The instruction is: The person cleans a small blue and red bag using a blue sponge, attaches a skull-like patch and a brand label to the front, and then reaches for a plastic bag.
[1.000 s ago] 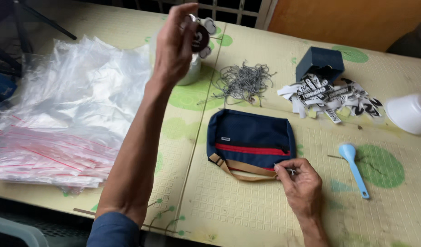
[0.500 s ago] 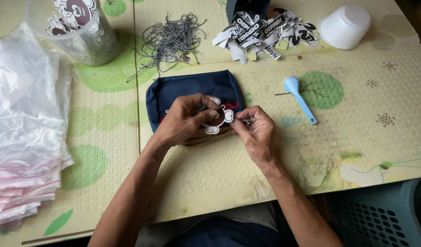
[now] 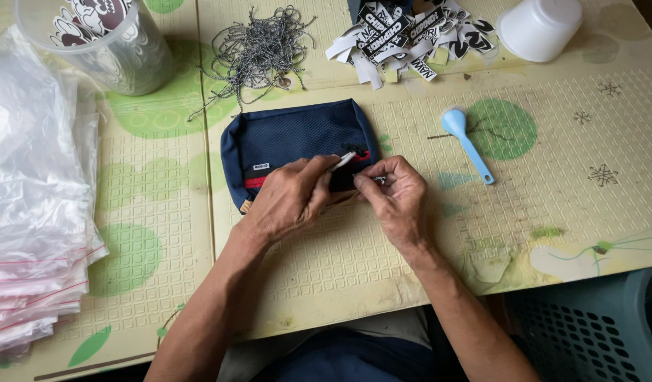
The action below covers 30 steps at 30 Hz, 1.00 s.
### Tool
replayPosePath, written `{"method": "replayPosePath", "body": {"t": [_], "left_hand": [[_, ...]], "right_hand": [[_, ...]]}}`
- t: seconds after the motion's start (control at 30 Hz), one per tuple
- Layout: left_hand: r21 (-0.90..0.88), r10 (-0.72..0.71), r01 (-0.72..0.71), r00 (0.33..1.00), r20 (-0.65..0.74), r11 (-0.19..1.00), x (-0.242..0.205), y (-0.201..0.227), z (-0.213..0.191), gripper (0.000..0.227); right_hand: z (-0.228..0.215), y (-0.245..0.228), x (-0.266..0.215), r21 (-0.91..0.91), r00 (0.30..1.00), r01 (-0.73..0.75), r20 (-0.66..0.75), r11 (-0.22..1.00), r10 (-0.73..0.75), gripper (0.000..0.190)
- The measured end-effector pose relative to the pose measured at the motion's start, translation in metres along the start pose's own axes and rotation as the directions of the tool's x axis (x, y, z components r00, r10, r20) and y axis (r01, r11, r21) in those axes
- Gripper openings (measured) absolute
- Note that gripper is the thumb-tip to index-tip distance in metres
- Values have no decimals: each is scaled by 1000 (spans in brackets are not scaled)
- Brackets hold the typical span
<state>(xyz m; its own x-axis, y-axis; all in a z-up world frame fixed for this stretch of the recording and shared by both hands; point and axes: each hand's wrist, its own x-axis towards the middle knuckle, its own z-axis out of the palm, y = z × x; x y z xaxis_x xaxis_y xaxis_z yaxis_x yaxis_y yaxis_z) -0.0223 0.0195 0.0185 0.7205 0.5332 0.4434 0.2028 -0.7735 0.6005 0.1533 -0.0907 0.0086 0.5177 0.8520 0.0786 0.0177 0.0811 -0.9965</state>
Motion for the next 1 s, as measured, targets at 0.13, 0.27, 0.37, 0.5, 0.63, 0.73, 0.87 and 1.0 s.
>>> {"method": "replayPosePath", "body": {"t": [0.13, 0.27, 0.37, 0.5, 0.63, 0.73, 0.87, 1.0], "left_hand": [[57, -15, 19, 998, -68, 998, -2, -4, 7, 21], [-80, 57, -65, 993, -104, 995, 8, 11, 0, 25], [-89, 134, -150, 978, -162, 985, 4, 12, 2, 24], [-93, 192, -210, 966, -175, 973, 3, 2, 16, 25], [-110, 160, -179, 973, -165, 978, 2, -3, 22, 26], [-129, 147, -167, 978, -149, 978, 2, -3, 22, 23], [-126, 147, -166, 979, -143, 978, 1, -1, 20, 22], [-93, 161, -175, 977, -138, 980, 0, 4, 17, 20]], "right_hand": [[2, -3, 1, 13, 1000, 16, -8, 1000, -16, 18], [3, 3, 3, 63, 997, 47, -71, 997, -43, 19], [3, 8, 6, 63, 994, 70, -92, 996, -64, 22], [3, 7, 8, 81, 992, 78, -102, 994, -70, 23], [2, 11, 7, 40, 991, 94, -101, 995, -89, 23], [5, 13, 8, 74, 987, 115, -123, 991, -106, 23], [7, 11, 8, 34, 986, 109, -131, 993, -103, 22], [7, 14, 8, 29, 984, 113, -139, 993, -108, 21]]}}
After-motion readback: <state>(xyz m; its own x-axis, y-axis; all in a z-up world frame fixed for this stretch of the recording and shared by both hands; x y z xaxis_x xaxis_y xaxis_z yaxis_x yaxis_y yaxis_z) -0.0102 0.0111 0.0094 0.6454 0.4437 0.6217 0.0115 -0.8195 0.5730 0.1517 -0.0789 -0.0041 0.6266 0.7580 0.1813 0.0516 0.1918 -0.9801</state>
